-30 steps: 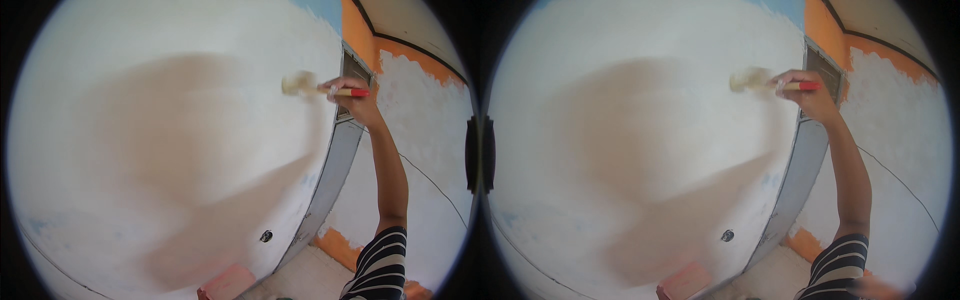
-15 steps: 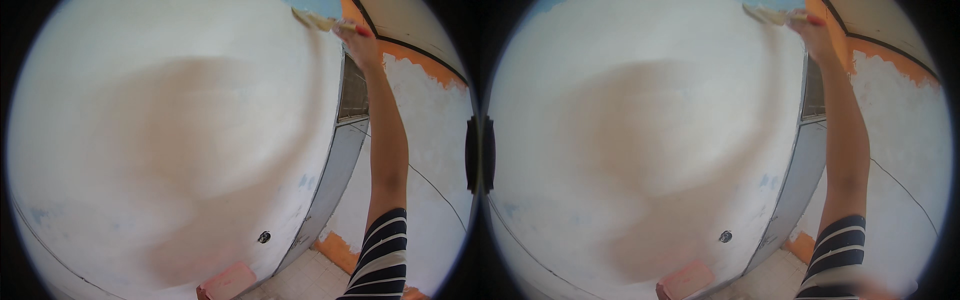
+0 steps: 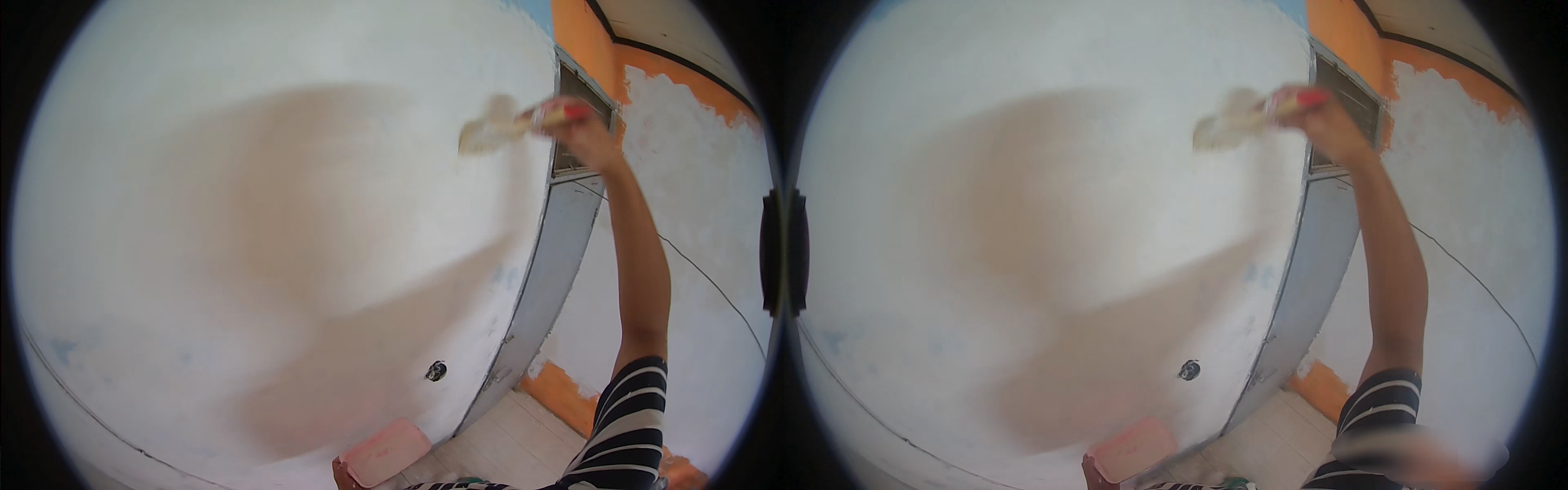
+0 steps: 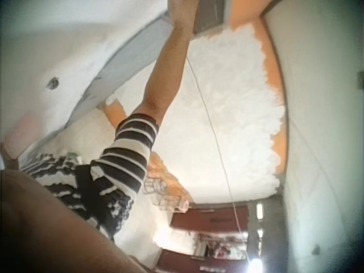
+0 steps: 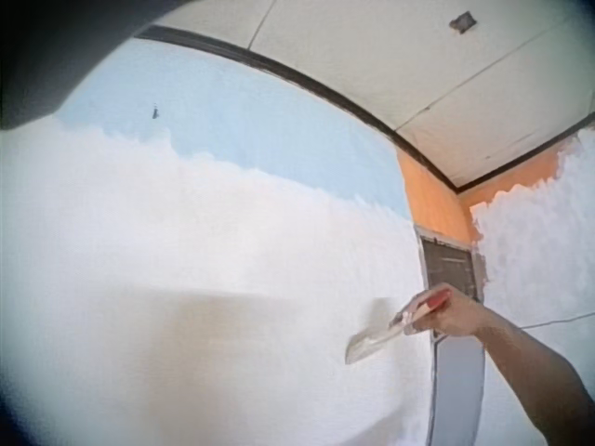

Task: The person paints a ceiling using a brush, frequently dipping the brush into a pink container held in their left hand.

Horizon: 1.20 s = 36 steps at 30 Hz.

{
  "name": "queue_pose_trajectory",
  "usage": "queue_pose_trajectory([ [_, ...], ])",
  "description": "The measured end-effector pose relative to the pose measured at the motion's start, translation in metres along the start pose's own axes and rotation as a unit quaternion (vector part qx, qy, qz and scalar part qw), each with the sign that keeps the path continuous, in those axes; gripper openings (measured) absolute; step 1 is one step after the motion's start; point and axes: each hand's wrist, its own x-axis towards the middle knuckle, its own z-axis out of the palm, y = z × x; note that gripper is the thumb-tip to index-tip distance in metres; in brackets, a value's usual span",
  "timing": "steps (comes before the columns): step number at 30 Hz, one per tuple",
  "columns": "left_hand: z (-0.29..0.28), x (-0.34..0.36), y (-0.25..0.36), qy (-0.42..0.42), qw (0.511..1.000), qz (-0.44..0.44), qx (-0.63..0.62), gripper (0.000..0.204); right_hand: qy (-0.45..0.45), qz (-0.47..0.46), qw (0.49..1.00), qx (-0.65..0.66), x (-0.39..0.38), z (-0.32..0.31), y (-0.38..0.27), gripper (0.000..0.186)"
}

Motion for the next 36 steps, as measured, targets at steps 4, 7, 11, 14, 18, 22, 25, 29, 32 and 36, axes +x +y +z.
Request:
queue_pose_trajectory([
  [4, 0.003, 0.006, 0.032, 0.020, 0.999, 0.023, -0.019, 0.042, 0.129, -0.091, 0.987, -0.029, 0.109, -0.062, -0.009, 0.026],
  [7, 0.000, 0.001, 0.039, 0.029, 0.999, 0.026, -0.015, 0.043, 0.221, -0.137, 0.962, -0.087, 0.142, -0.055, -0.033, 0.029],
  [11, -0.005, 0.000, 0.043, 0.117, 0.993, 0.016, -0.004, 0.050, 0.260, -0.142, 0.954, 0.037, 0.136, -0.035, -0.051, 0.007],
  [14, -0.007, -0.002, 0.047, 0.127, 0.991, 0.030, 0.012, 0.053, 0.169, -0.117, 0.978, -0.040, 0.101, -0.026, -0.014, 0.018],
  [18, -0.020, 0.005, 0.076, -0.052, 0.983, 0.131, 0.122, 0.052, 0.083, -0.041, 0.992, -0.079, 0.007, 0.032, -0.015, 0.009],
  [22, -0.035, -0.008, -0.001, -0.076, 0.981, 0.108, 0.145, 0.048, -0.049, -0.081, 0.995, -0.013, -0.089, 0.080, -0.006, 0.017],
  [25, -0.012, -0.003, 0.031, 0.011, 0.958, -0.150, -0.244, 0.034, -0.057, -0.003, 0.994, 0.098, -0.157, 0.102, -0.025, 0.021],
  [29, -0.049, 0.002, 0.028, -0.055, 0.950, 0.142, 0.273, 0.035, -0.028, 0.063, 0.960, 0.273, -0.227, 0.166, -0.043, 0.024],
  [32, -0.053, 0.001, 0.039, 0.040, 0.997, -0.057, -0.023, 0.036, 0.039, 0.107, 0.921, 0.372, -0.279, 0.208, -0.057, 0.038],
  [36, -0.068, 0.008, 0.055, 0.125, 0.932, -0.149, -0.304, 0.039, -0.031, 0.111, 0.901, 0.417, -0.318, 0.248, -0.085, 0.043],
])
